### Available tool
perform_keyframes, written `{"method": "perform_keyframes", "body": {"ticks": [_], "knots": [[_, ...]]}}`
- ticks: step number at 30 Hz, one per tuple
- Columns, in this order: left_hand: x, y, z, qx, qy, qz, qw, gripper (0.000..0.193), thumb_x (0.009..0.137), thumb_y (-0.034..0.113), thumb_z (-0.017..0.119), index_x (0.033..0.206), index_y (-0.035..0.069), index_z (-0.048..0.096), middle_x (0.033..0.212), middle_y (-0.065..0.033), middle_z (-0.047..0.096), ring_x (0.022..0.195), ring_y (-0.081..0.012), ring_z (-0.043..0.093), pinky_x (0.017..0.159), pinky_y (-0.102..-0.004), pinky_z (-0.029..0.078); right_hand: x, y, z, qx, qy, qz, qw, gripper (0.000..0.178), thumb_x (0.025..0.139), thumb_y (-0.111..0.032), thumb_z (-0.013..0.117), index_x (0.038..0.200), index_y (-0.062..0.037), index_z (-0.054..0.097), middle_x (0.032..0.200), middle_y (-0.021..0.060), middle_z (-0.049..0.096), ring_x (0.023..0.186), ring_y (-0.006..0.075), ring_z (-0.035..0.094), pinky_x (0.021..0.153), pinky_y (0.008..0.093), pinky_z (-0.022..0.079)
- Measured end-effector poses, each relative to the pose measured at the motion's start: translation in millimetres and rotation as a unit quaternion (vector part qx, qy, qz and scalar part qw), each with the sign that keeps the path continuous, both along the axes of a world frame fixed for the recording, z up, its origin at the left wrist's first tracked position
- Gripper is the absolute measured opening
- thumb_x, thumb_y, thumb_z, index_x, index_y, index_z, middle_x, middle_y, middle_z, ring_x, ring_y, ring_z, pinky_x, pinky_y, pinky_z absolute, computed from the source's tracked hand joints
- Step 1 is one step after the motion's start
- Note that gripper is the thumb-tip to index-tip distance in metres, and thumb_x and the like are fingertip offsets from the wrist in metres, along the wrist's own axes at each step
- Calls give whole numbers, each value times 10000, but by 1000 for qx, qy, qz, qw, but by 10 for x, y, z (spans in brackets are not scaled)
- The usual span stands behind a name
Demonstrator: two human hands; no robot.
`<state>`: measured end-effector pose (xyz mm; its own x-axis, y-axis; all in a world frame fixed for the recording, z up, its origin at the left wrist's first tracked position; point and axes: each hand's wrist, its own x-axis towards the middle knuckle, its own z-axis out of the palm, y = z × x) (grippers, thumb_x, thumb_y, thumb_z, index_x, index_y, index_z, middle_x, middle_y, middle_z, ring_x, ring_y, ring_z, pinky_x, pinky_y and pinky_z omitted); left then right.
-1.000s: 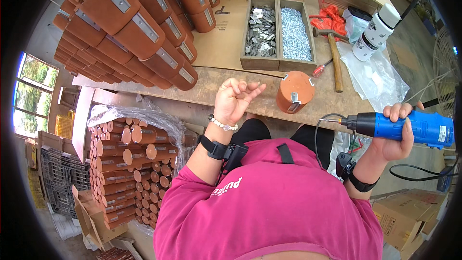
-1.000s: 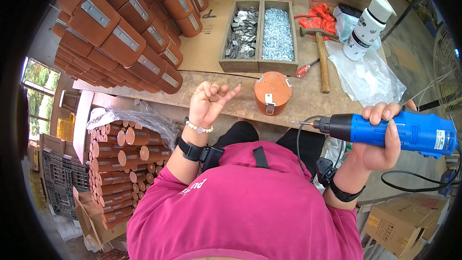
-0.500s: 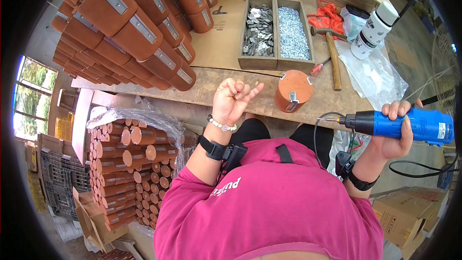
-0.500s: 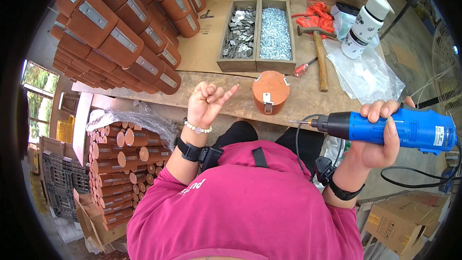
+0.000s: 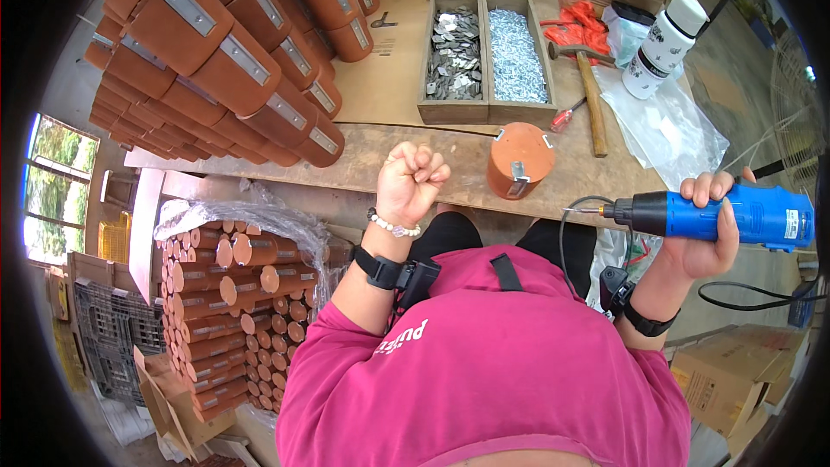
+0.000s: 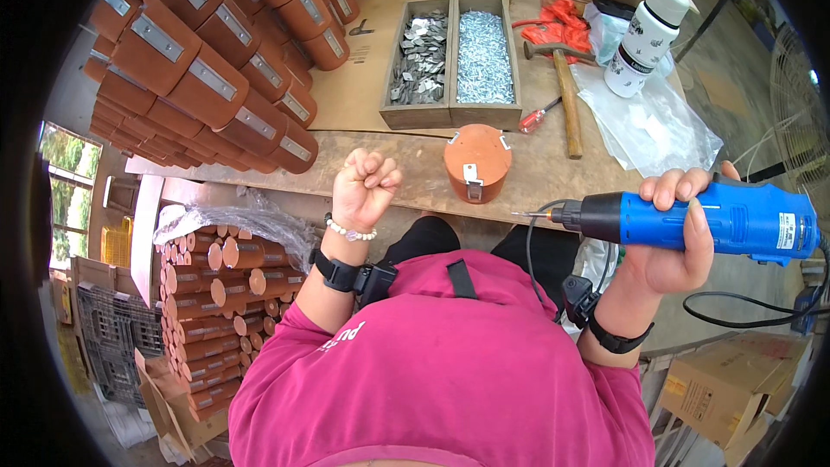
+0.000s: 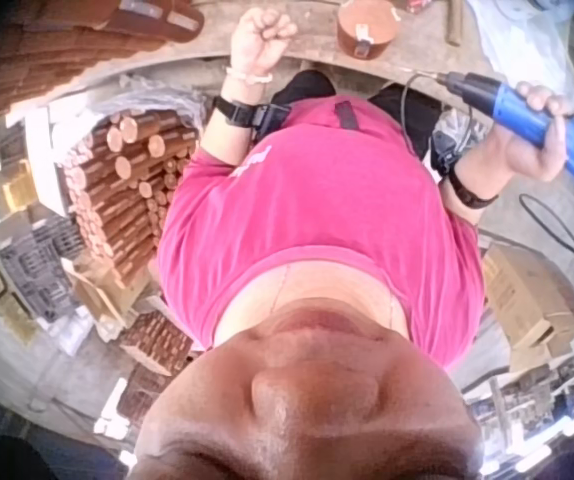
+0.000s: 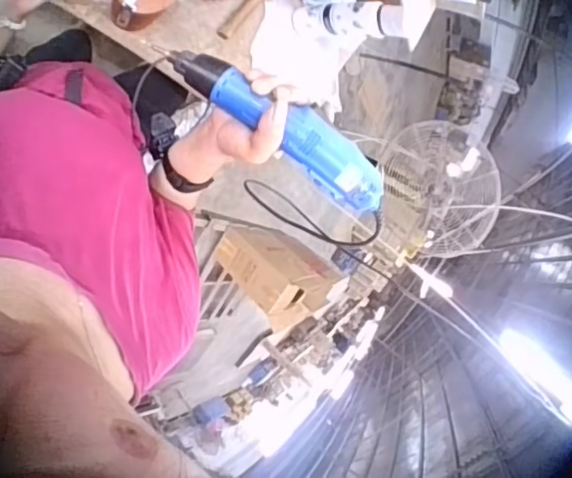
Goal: Attaching metal plates to cylindrical wooden components using an electric screwdriver.
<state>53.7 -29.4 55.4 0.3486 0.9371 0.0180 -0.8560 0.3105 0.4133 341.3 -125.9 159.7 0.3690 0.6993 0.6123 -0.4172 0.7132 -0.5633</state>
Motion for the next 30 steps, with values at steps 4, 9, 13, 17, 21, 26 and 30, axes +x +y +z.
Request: {"method": "perform_keyframes", "body": {"ticks": [4,9,13,17,21,26,30], "knots": [[6,-1,12,-3,-2,-3,1000,185,677,-27,474,534,89,453,571,4,472,467,-74,331,503,-234,297,7,-1,-1,0,-2,1,1000,492,743,-56,438,1197,-27,250,839,106,438,712,177,455,685,349,388],[7,27,19,43,36,-27,998,165,665,-39,463,544,72,454,611,-22,480,491,-96,353,522,-233,304,17,-11,-1,2,2,-3,1000,497,743,-58,441,1200,-30,249,839,106,438,713,178,455,680,346,393],[109,18,213,246,408,57,877,154,649,-70,438,688,38,541,828,-87,532,673,-149,472,652,-261,381,2,-5,16,3,6,-8,1000,499,741,-58,441,1202,-28,251,832,105,438,710,180,458,676,343,395],[264,23,496,459,591,118,653,234,670,-33,464,869,39,563,1000,-100,509,941,-218,488,807,-306,377,-16,-10,21,6,1,-22,1000,497,741,-55,438,1202,-27,255,826,106,436,705,184,460,670,345,398],[406,-18,501,551,632,131,529,246,642,64,614,884,48,574,1024,-114,515,973,-276,469,832,-356,362,-41,-9,32,5,3,-17,1000,500,739,-54,436,1205,-29,254,821,111,437,704,191,466,655,355,406],[504,-83,343,563,653,197,467,282,592,137,686,847,59,593,1050,-96,526,998,-289,461,846,-391,343,-35,-13,41,12,7,-13,1000,507,737,-52,437,1205,-28,246,823,112,438,706,198,469,653,363,412],[524,-90,189,554,630,227,494,258,596,153,674,830,78,595,1062,-56,524,1040,-258,435,888,-431,297,-21,-2,27,11,6,-10,1000,509,736,-52,439,1205,-30,243,824,113,442,707,199,471,651,365,413]]}}
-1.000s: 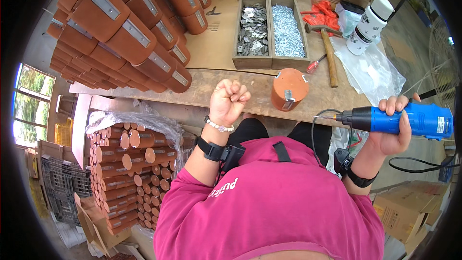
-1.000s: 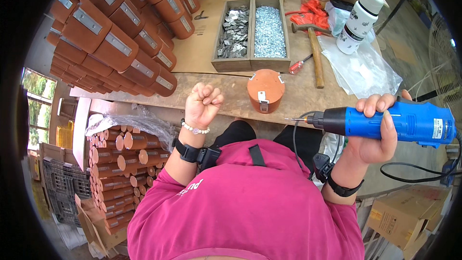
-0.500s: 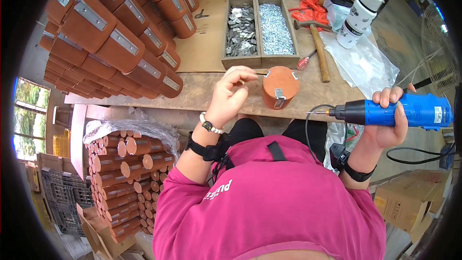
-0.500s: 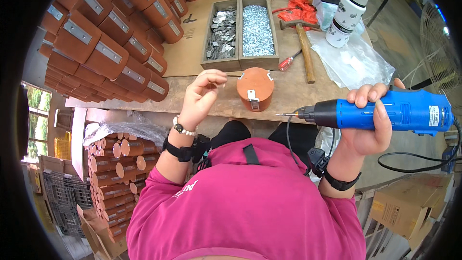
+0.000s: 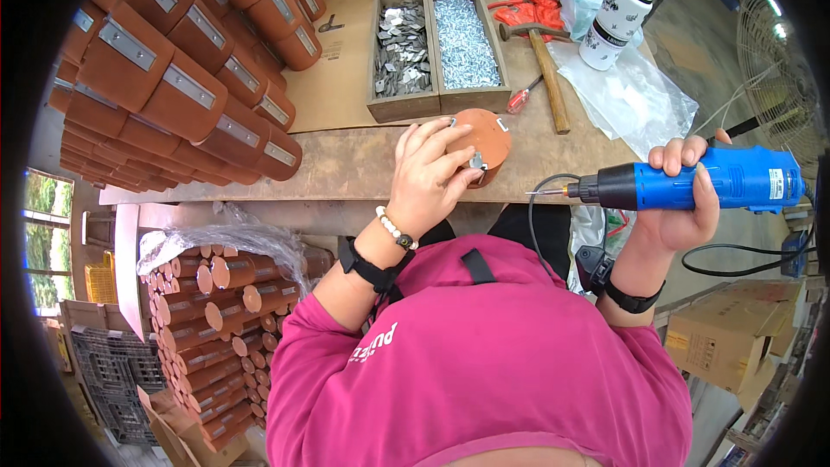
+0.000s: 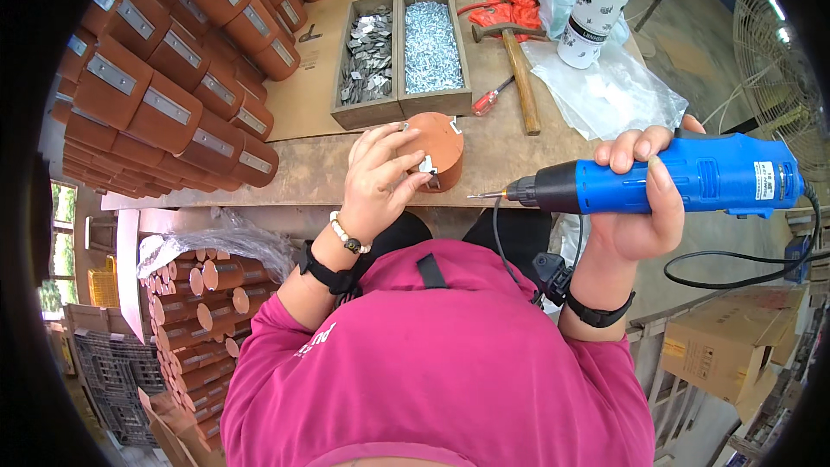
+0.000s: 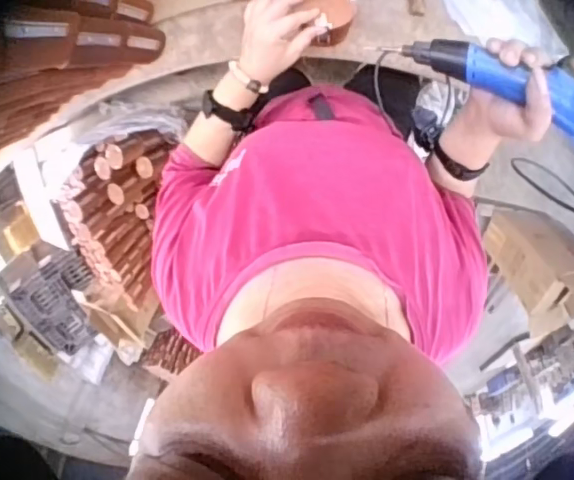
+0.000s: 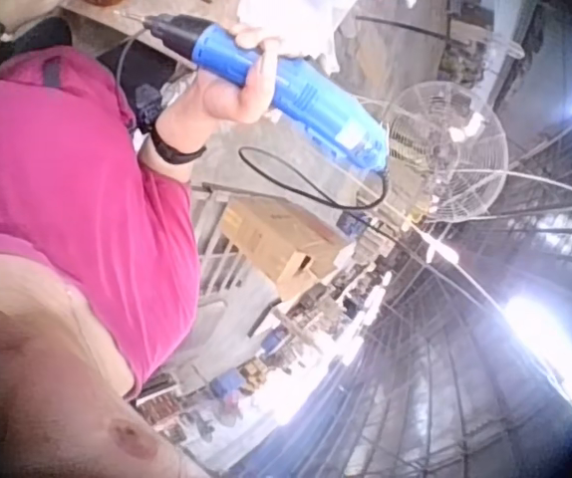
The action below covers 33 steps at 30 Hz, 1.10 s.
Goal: Attaching metal plates to cylindrical wooden components using an electric screwdriver.
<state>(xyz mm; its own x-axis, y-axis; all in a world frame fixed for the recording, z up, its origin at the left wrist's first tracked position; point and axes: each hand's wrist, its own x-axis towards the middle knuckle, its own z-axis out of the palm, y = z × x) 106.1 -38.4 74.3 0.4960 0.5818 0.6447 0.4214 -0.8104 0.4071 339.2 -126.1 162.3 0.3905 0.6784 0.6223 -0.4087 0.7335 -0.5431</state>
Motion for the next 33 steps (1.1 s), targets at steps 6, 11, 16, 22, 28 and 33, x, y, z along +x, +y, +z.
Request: {"method": "perform_keyframes", "body": {"ticks": [6,11,16,22,28,33], "knots": [[18,26,7,-21,14,-30,999,239,611,129,667,839,92,602,1087,-61,517,1057,-269,429,898,-437,301,-34,24,-15,-11,-3,-4,1000,517,732,-58,444,1208,-42,241,819,110,448,694,199,473,644,360,404],[15,32,-46,-93,-41,-56,993,255,610,110,676,854,86,602,1118,-110,496,1070,-312,428,877,-418,350,-46,18,-7,-16,-2,-5,1000,513,732,-64,446,1206,-47,250,819,107,449,689,201,472,640,359,401],[135,-57,-134,-153,-129,-39,979,261,617,48,672,861,44,582,1127,-177,481,1010,-315,490,810,-343,414,-50,85,-9,-15,-4,2,1000,507,735,-63,441,1206,-40,254,823,113,448,689,202,469,642,363,401],[219,-154,-176,-111,-125,22,986,258,599,50,678,836,48,578,1116,-155,493,1032,-329,467,838,-362,400,-120,253,122,11,-64,39,997,504,735,-64,432,1205,-17,254,835,113,442,706,195,454,669,367,392],[198,-160,-177,-116,-132,12,984,255,611,28,683,846,40,585,1123,-164,492,1052,-302,469,816,-330,419,-378,394,117,6,-140,13,990,524,725,-26,437,1207,0,233,815,130,453,690,210,484,652,379,410],[194,-165,-193,-114,-146,14,983,258,607,32,687,844,40,586,1115,-161,498,1046,-305,472,817,-335,417,-522,461,148,-8,-175,-6,984,536,717,-1,442,1199,1,209,795,135,452,684,217,497,654,383,429]]}}
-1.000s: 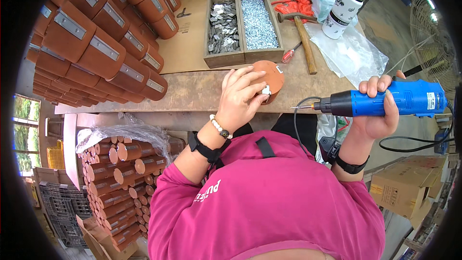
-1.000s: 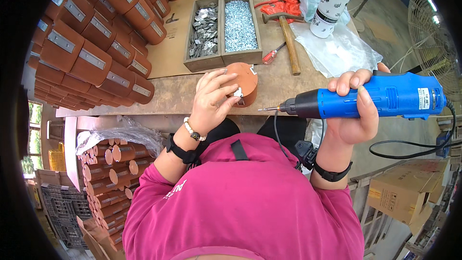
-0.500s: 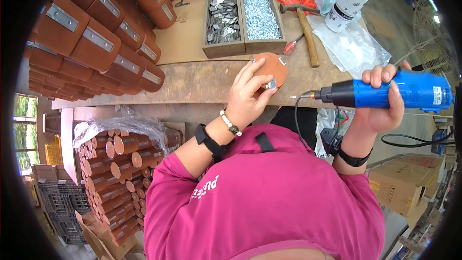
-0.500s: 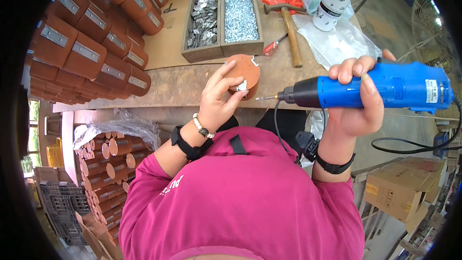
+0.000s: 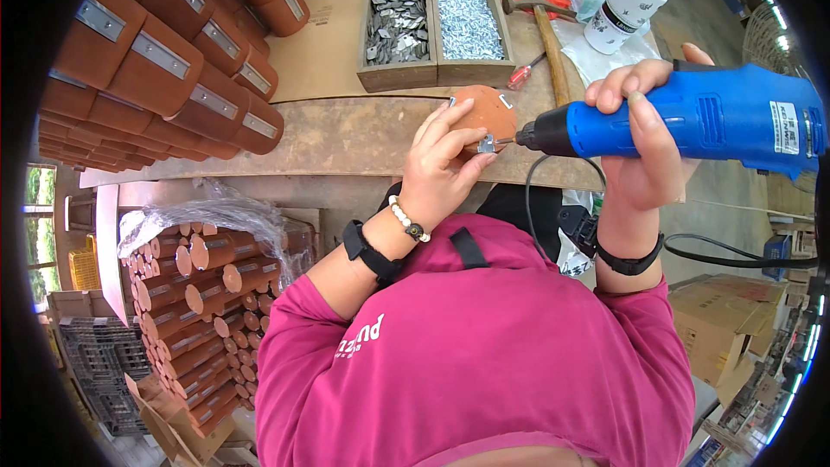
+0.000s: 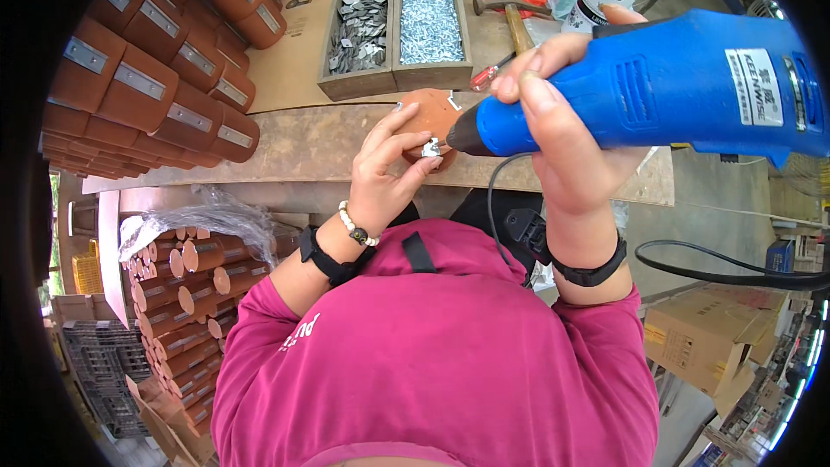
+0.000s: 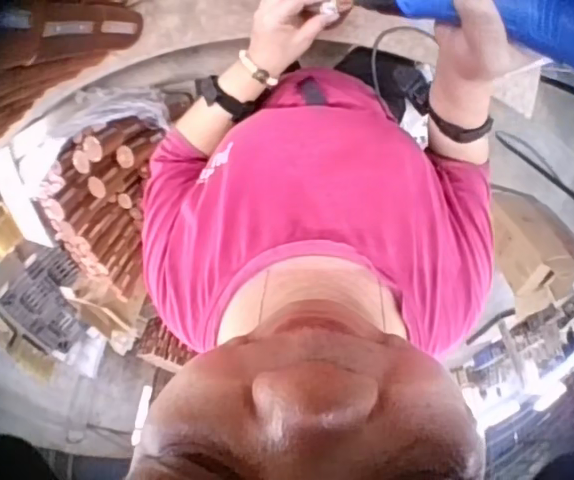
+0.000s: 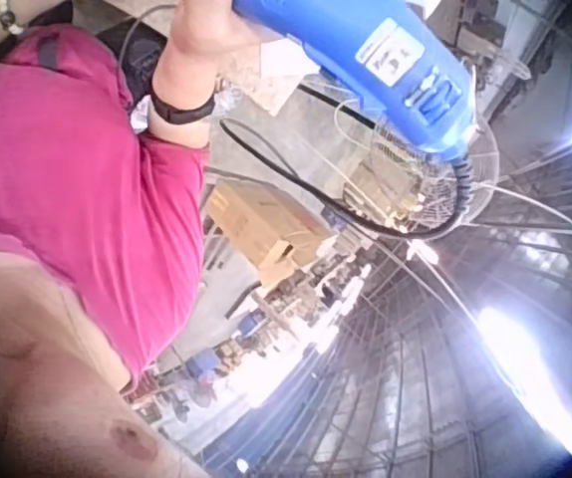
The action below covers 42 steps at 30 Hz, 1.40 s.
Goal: Attaching metal plates to cylindrical wooden components using an electric screwdriver.
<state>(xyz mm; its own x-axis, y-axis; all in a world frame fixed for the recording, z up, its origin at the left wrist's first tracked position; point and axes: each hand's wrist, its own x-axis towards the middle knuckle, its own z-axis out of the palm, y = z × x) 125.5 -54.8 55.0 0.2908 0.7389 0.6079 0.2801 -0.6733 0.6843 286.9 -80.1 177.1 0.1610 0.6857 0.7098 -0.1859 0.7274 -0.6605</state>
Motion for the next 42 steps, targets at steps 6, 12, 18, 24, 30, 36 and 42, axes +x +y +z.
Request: {"method": "perform_keyframes", "body": {"ticks": [6,12,18,24,30,36,42], "knots": [[14,-7,-2,16,-3,27,1000,264,599,44,695,839,39,584,1102,-160,506,1043,-307,472,812,-334,419,-103,54,21,-19,-42,-27,999,554,707,29,463,1195,-7,205,772,129,457,670,210,501,637,383,436],[16,-2,-9,3,-17,21,1000,281,580,36,703,832,33,578,1082,-151,519,1041,-304,471,793,-329,428,-161,73,4,-21,-53,-41,998,548,707,46,466,1187,-16,209,761,122,466,654,207,504,632,374,438],[15,-3,-20,11,-19,23,999,279,574,36,706,820,32,575,1076,-145,522,1037,-305,471,790,-333,428,-172,80,1,-11,-60,-27,998,552,706,53,464,1187,-13,201,765,126,468,652,208,507,633,374,438],[22,-7,-35,-14,-34,17,999,278,571,35,710,817,30,579,1070,-148,524,1039,-302,469,756,-322,449,-174,93,-6,-9,-89,-27,996,560,704,55,454,1192,-5,185,764,131,466,649,211,508,635,374,440],[15,7,-29,11,-25,21,999,271,572,34,710,812,32,582,1065,-149,527,1037,-300,470,746,-318,454,-194,79,27,-32,-108,-36,993,570,704,54,454,1199,-1,175,759,129,463,650,208,508,636,373,441],[8,10,-26,17,-20,19,999,273,571,48,710,811,32,581,1062,-152,527,1033,-309,469,780,-334,433,-199,90,18,-25,-104,-22,994,570,702,47,457,1197,9,178,758,128,462,653,206,506,637,373,441],[0,12,-22,17,-18,18,1000,279,567,56,713,813,37,582,1062,-147,528,1031,-308,466,787,-336,427,-203,100,35,-17,-86,-27,996,567,698,40,463,1195,11,190,757,130,463,654,207,507,636,372,443]]}}
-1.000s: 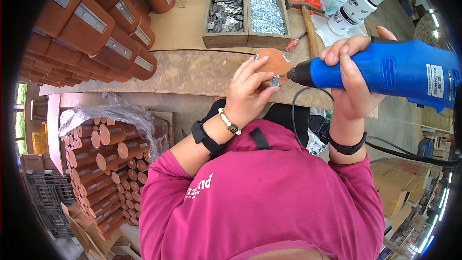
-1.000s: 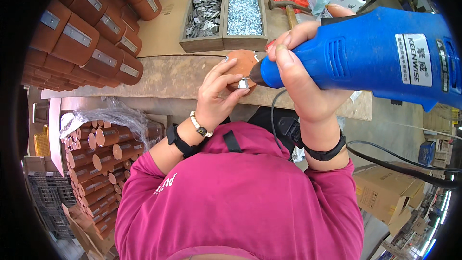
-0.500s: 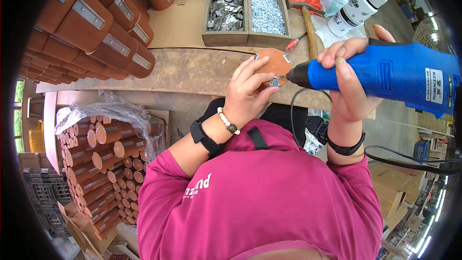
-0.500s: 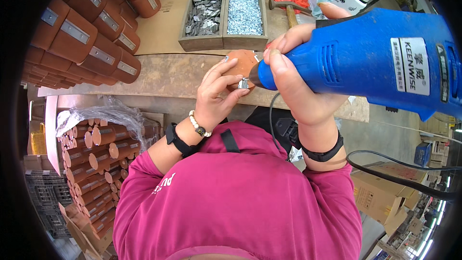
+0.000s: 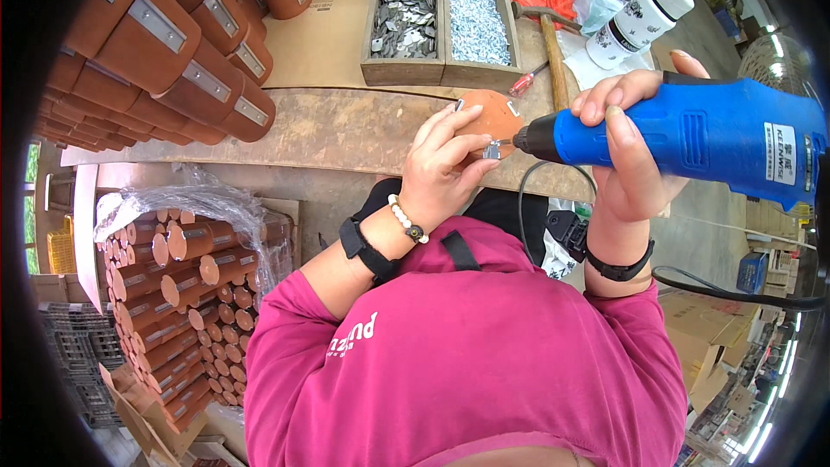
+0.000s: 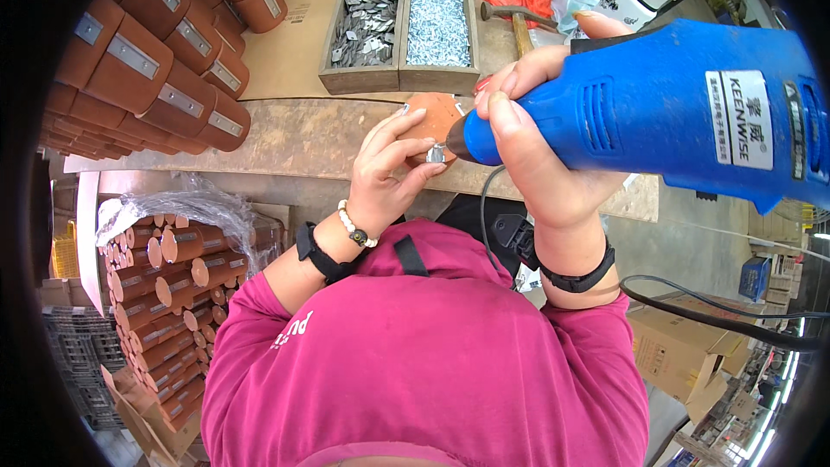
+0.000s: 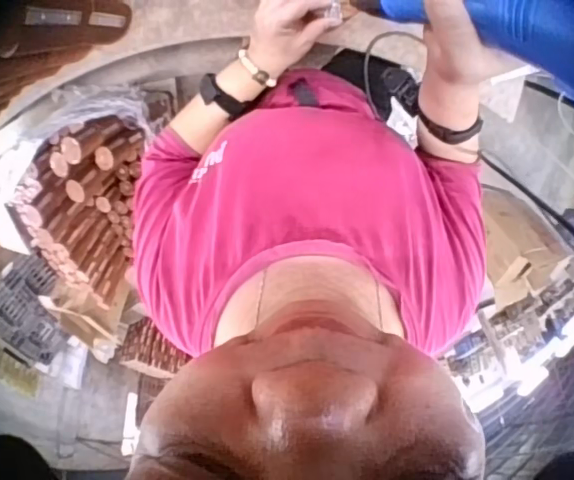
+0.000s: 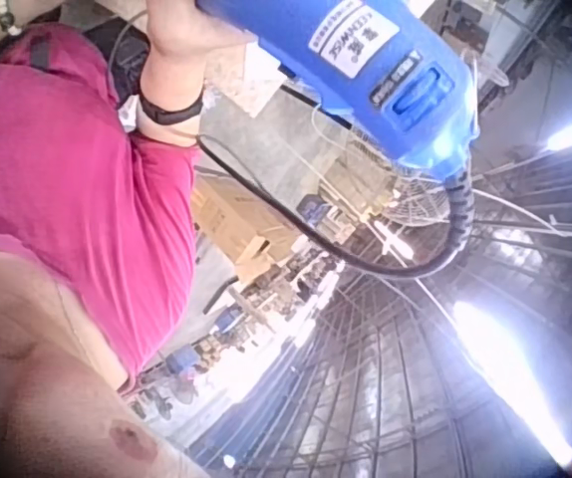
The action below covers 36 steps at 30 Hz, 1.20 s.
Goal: Attaching metal plates to cylindrical wooden components using an electric screwdriver.
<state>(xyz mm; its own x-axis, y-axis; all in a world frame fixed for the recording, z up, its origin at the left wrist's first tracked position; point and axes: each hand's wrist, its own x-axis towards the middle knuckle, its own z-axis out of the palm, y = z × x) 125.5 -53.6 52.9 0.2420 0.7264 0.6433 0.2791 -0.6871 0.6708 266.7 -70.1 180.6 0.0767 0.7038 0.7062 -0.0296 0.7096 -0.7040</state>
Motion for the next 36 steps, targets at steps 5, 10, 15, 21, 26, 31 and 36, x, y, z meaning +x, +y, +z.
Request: {"method": "perform_keyframes", "body": {"ticks": [5,10,15,21,26,31,36], "knots": [[-3,7,-12,1,-1,-1,1000,282,567,58,713,817,41,583,1063,-140,529,1029,-307,465,790,-334,426,2,16,-11,-7,-14,-4,1000,560,698,41,463,1190,19,196,761,136,467,649,207,507,632,371,445],[-5,5,-12,-4,-2,-3,1000,289,559,67,717,815,51,583,1060,-132,533,1027,-306,468,811,-344,411,1,37,-9,-9,-15,4,1000,556,700,40,472,1187,19,206,759,135,467,642,208,508,619,365,447],[-2,27,-30,-1,-5,-5,1000,300,552,76,720,817,64,581,1057,-123,538,1018,-306,473,833,-360,393,-8,61,-6,-12,-23,10,1000,550,702,41,479,1182,19,211,760,135,465,641,211,508,611,366,447],[-6,34,-33,10,-1,-8,1000,308,551,80,720,825,70,580,1059,-123,537,1013,-309,476,833,-372,392,-9,77,8,-15,-49,11,999,543,698,58,473,1174,22,214,758,136,464,640,219,509,609,370,446],[-6,31,-34,16,-2,-7,1000,325,540,62,724,831,70,580,1061,-127,534,1013,-310,477,812,-355,406,-36,74,12,-16,-42,22,999,541,692,65,476,1166,22,218,753,133,465,632,218,514,604,370,448],[2,21,-38,7,-7,-11,1000,331,536,43,723,834,69,582,1053,-130,536,1014,-308,478,788,-340,420,-25,86,2,-19,-51,11,998,533,687,68,481,1155,19,231,753,126,468,633,215,517,605,369,449],[2,21,-55,11,-11,-12,1000,320,541,75,708,832,80,574,1052,-106,528,982,-334,477,844,-392,390,-43,68,-9,-31,-38,8,999,528,679,71,481,1147,14,243,749,120,469,633,212,517,607,362,447]]}}
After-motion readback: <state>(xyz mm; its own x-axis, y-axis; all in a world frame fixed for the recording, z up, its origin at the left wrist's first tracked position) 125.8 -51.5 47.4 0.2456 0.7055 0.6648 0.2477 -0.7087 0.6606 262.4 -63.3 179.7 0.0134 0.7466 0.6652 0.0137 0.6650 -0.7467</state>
